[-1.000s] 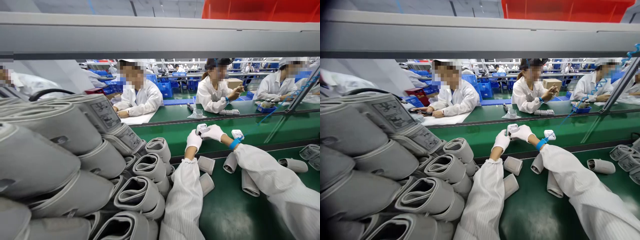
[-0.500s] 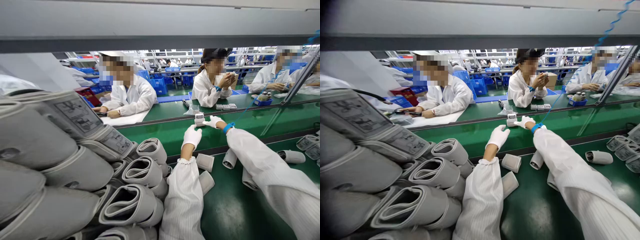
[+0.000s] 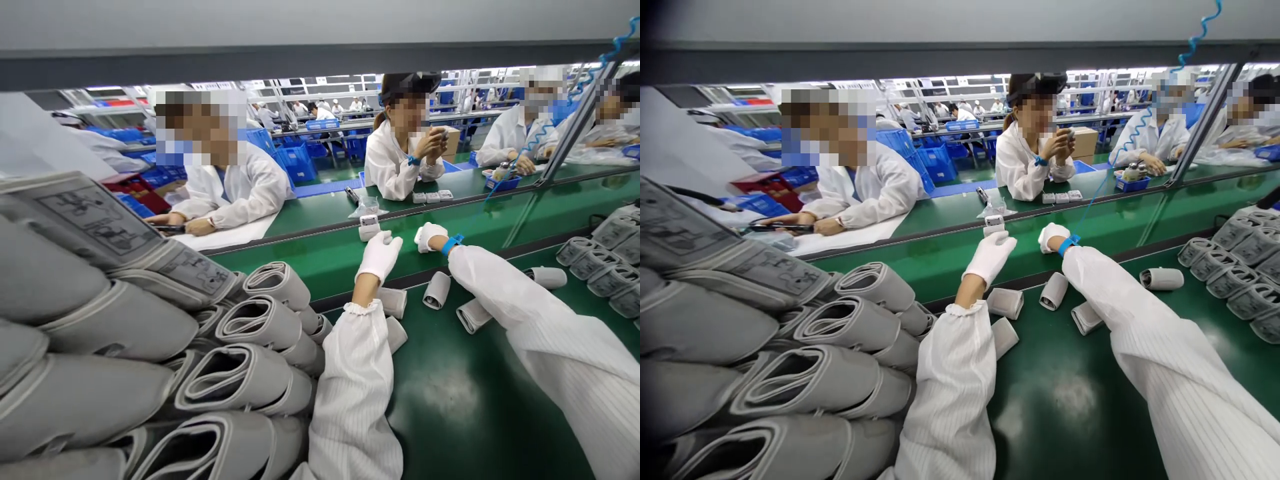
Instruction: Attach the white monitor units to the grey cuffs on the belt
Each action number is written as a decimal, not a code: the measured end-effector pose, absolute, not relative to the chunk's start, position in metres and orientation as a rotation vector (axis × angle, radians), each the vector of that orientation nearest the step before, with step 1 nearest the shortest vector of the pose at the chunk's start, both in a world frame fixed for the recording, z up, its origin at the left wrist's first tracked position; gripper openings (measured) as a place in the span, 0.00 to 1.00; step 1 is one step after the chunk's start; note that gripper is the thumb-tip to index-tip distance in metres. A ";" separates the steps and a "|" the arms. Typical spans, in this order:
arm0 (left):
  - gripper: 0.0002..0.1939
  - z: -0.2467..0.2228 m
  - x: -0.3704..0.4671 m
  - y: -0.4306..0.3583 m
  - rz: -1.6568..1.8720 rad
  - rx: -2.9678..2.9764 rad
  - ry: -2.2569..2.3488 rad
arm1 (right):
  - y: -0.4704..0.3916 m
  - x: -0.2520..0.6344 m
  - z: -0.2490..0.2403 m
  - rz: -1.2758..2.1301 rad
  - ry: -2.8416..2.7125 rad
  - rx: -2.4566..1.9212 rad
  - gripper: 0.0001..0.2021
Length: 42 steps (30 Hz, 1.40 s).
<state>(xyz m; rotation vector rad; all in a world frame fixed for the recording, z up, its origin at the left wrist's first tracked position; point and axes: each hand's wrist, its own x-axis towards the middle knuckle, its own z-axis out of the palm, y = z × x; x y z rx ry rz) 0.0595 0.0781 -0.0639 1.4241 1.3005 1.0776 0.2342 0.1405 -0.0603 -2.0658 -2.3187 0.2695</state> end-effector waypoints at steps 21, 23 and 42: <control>0.06 -0.012 0.046 0.051 1.190 0.663 0.758 | -0.021 0.245 -0.077 0.436 -2.335 -1.982 0.39; 0.08 -0.008 0.048 0.046 1.176 0.735 0.710 | -0.013 0.249 -0.054 0.387 -2.200 -1.819 0.40; 0.43 0.008 0.066 0.013 0.819 1.254 0.663 | 0.011 0.254 0.012 0.299 -1.982 -0.879 0.44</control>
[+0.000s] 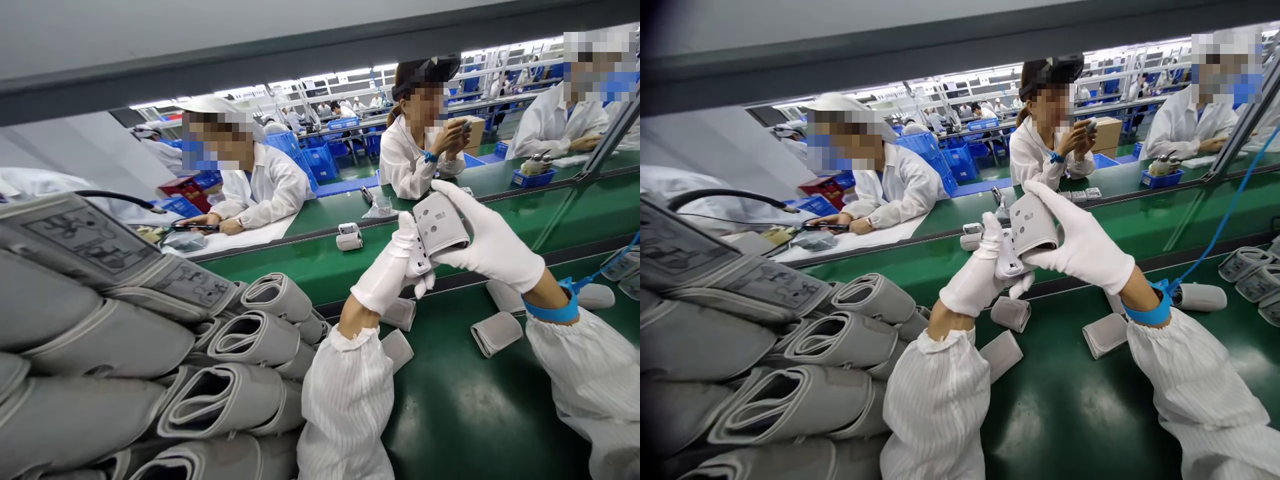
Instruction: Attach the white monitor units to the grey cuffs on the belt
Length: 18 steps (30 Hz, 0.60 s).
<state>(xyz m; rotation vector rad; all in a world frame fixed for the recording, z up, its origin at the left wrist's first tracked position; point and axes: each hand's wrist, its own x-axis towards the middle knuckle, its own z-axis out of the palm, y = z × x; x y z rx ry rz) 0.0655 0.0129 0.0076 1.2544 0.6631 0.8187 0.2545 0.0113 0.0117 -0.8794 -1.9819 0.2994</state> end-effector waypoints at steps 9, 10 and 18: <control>0.47 0.013 0.064 0.016 0.957 1.093 0.691 | 0.013 0.262 0.010 0.056 -2.109 -0.869 0.41; 0.46 0.013 0.065 0.016 0.966 1.098 0.698 | 0.013 0.261 0.009 0.034 -2.127 -0.862 0.41; 0.43 0.010 0.069 0.016 0.997 1.131 0.603 | 0.013 0.260 0.010 -0.077 -2.163 -0.822 0.40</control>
